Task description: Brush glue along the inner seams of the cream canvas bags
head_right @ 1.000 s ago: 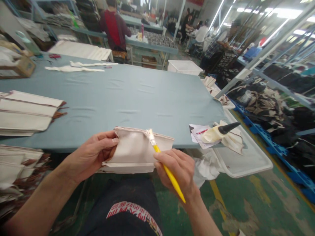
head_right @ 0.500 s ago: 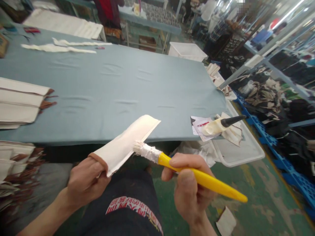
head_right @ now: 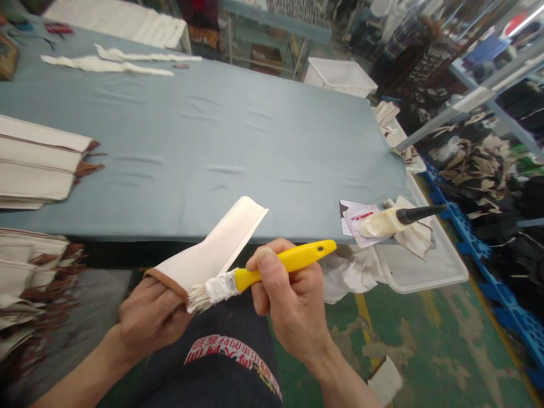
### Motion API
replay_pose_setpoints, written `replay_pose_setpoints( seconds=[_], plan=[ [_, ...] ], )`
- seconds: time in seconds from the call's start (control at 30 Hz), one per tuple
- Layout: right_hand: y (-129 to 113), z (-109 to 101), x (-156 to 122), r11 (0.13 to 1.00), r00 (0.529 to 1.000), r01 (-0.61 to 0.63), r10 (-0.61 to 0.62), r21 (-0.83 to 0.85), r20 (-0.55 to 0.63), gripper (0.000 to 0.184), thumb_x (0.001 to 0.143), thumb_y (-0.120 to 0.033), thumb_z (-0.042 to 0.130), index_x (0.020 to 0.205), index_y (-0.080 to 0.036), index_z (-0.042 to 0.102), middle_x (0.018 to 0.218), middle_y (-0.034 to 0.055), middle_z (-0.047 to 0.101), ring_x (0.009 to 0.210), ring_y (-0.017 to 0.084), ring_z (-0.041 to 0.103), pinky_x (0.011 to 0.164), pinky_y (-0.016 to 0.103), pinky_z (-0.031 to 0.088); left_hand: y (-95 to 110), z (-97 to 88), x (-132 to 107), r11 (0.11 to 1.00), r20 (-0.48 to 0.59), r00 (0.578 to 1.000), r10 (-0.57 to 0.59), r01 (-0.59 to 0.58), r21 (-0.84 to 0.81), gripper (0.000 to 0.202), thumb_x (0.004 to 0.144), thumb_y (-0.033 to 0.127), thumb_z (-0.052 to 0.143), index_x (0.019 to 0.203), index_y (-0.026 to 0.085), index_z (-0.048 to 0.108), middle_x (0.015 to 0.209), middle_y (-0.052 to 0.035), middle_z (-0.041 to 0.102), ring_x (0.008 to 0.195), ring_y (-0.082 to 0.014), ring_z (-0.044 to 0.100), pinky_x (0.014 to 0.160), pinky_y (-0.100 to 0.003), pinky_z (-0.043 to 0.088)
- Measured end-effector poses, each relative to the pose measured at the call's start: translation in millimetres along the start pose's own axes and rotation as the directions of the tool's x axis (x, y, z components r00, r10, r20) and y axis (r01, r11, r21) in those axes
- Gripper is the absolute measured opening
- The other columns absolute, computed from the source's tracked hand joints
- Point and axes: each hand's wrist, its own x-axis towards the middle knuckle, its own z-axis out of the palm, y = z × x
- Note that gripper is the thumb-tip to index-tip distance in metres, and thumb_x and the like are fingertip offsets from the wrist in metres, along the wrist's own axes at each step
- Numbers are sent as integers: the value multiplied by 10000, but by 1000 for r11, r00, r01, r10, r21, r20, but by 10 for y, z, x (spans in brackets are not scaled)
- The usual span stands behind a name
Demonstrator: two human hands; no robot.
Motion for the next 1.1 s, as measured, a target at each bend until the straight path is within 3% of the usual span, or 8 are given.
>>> replay_pose_setpoints(
  seconds=[0.17,0.3,0.47,0.63,0.8,0.9,0.97,1.1],
  plan=[
    [28,-167,120,983,994,-12,-8,-183,-106,425,991,-553,689,781,-184,681,420,-72,490,355,58,402,362,160,306,-1,64,-10,1000,13,1000,-10,11,-24,312,786,-68,492,863,222,581,645,17,708,527,-155,630,602,-307,444],
    [-56,-250,143,984,992,-45,23,-174,-125,430,987,-574,678,789,-192,669,411,-80,462,347,65,387,363,180,291,-18,105,-13,1000,28,1000,-2,3,-30,296,806,-56,495,856,227,569,612,28,680,507,-153,615,598,-317,428],
    [-172,-160,259,977,981,-147,163,-156,100,433,984,-572,643,769,-197,635,392,-108,392,321,58,311,345,190,249,-27,155,28,998,43,999,28,-25,-62,285,828,-50,508,848,231,555,615,23,693,509,-153,616,576,-317,408],
    [-154,-131,553,917,942,-126,231,-379,244,412,989,-515,541,741,-194,611,404,-100,405,346,61,315,361,200,249,-18,224,53,994,65,996,57,-50,-102,271,847,-44,513,857,220,572,629,12,704,511,-152,614,576,-325,408],
    [-185,-276,718,750,970,28,140,-661,200,506,993,-472,528,561,-208,519,440,-54,434,407,73,401,402,220,283,1,286,53,984,74,994,75,-62,-168,279,845,-45,501,801,228,544,607,18,675,506,-146,589,567,-322,409],
    [-305,-382,664,761,987,53,59,-647,151,467,1010,-460,562,628,-194,594,426,-72,429,375,71,384,376,217,264,22,285,55,987,73,997,39,-27,-161,282,836,-45,499,774,226,551,595,19,654,507,-146,572,569,-319,418],
    [-324,-445,580,791,993,115,-84,-600,81,403,1026,-446,598,722,-187,654,424,-85,453,352,71,399,364,208,282,41,268,71,985,60,998,-24,34,-171,279,828,-41,495,762,221,566,594,19,639,519,-146,563,573,-309,427],
    [-38,-515,411,730,886,382,-464,-567,-1,226,1080,-381,567,1004,-211,695,573,-60,645,463,111,619,473,212,485,87,214,147,941,51,980,-191,198,-274,283,840,-11,467,695,217,551,582,31,579,528,-125,536,547,-255,425]
  ],
)
